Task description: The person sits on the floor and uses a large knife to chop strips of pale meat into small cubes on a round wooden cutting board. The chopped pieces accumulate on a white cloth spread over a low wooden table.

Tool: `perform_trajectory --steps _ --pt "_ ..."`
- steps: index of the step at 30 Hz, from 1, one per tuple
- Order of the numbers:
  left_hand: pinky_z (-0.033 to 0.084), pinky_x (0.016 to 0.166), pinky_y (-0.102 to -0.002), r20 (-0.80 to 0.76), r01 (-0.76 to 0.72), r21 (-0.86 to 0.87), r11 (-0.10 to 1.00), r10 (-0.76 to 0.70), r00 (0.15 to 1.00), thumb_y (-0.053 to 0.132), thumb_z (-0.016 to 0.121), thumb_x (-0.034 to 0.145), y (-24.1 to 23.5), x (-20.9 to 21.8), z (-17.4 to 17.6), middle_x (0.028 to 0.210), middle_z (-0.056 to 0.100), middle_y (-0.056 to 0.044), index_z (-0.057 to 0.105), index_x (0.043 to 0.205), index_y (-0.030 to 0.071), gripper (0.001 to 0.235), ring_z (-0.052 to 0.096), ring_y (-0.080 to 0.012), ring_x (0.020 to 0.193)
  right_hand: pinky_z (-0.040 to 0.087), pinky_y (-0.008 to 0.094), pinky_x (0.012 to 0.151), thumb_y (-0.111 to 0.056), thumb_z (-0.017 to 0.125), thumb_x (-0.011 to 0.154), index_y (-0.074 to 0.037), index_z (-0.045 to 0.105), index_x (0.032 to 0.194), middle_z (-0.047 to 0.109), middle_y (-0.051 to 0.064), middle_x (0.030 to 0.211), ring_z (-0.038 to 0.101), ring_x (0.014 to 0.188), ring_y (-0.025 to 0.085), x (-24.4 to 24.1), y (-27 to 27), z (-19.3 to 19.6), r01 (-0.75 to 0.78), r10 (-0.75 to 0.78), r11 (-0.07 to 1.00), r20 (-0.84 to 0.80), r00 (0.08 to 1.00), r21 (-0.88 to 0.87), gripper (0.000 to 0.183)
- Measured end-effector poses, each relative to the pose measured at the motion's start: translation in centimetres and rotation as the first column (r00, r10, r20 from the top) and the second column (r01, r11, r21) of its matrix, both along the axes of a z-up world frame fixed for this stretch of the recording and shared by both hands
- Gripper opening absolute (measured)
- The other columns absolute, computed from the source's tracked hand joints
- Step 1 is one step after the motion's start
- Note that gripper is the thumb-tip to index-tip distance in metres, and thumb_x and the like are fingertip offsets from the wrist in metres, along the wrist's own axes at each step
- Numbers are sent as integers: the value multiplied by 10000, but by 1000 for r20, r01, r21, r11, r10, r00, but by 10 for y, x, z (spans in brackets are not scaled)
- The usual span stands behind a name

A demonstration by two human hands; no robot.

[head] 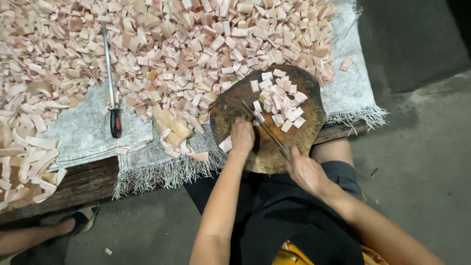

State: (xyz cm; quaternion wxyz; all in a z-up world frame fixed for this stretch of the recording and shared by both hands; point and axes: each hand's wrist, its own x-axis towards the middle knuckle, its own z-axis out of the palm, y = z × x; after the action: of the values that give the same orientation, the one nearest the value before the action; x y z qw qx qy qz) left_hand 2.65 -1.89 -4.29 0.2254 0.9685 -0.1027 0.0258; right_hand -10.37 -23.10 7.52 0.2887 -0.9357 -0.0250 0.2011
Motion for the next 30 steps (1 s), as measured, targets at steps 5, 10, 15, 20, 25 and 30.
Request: perform_trajectory --steps 5,10,15,20,25,30 --pt "515 890 -478 -14 20 -30 999 -21 1000 56 537 893 0 2 10 1171 684 -174 733 1049 2 256 620 -359 1064 531 615 719 -307 601 988 28 429 1160 678 341 790 671 778 548 67 28 -10 8 -9 999 41 999 33 414" --pt "516 929 -480 26 -27 18 999 27 999 41 565 863 -5 -3 10 1193 682 -223 747 912 -31 202 619 -378 1088 530 621 726 -245 564 988 16 428 1176 695 319 819 676 809 540 77 40 -12 -38 39 999 80 996 -10 350" --pt "499 940 -500 45 -25 -52 998 28 999 -3 622 733 -3 -4 7 1184 671 -266 743 891 -55 206 598 -425 1095 545 610 717 -266 552 966 -25 411 1249 683 327 798 680 794 540 19 4 4 15 -13 999 -52 999 30 397" --pt "494 931 -497 15 23 -52 998 -22 1000 -36 627 695 0 0 13 1237 653 -254 724 1009 -65 329 590 -406 1120 566 582 716 -267 538 991 4 410 1232 702 322 788 701 769 517 22 6 5 17 -20 1000 -158 987 -19 385" --pt "499 997 -486 -132 -10 -34 999 6 991 12 657 818 0 -5 29 1220 669 -166 723 1140 17 329 588 -363 1175 561 576 776 -317 571 993 35 456 1264 699 338 912 692 874 512 103 44 -22 -5 3 1000 60 998 25 459" --pt "432 934 -553 -27 12 21 1000 -12 1000 299 808 742 14 -19 42 1262 616 -205 625 1293 -38 671 532 -382 1153 557 562 813 -363 579 991 58 415 1315 687 372 946 689 896 509 112 34 -24 14 -12 997 -24 1000 75 555"
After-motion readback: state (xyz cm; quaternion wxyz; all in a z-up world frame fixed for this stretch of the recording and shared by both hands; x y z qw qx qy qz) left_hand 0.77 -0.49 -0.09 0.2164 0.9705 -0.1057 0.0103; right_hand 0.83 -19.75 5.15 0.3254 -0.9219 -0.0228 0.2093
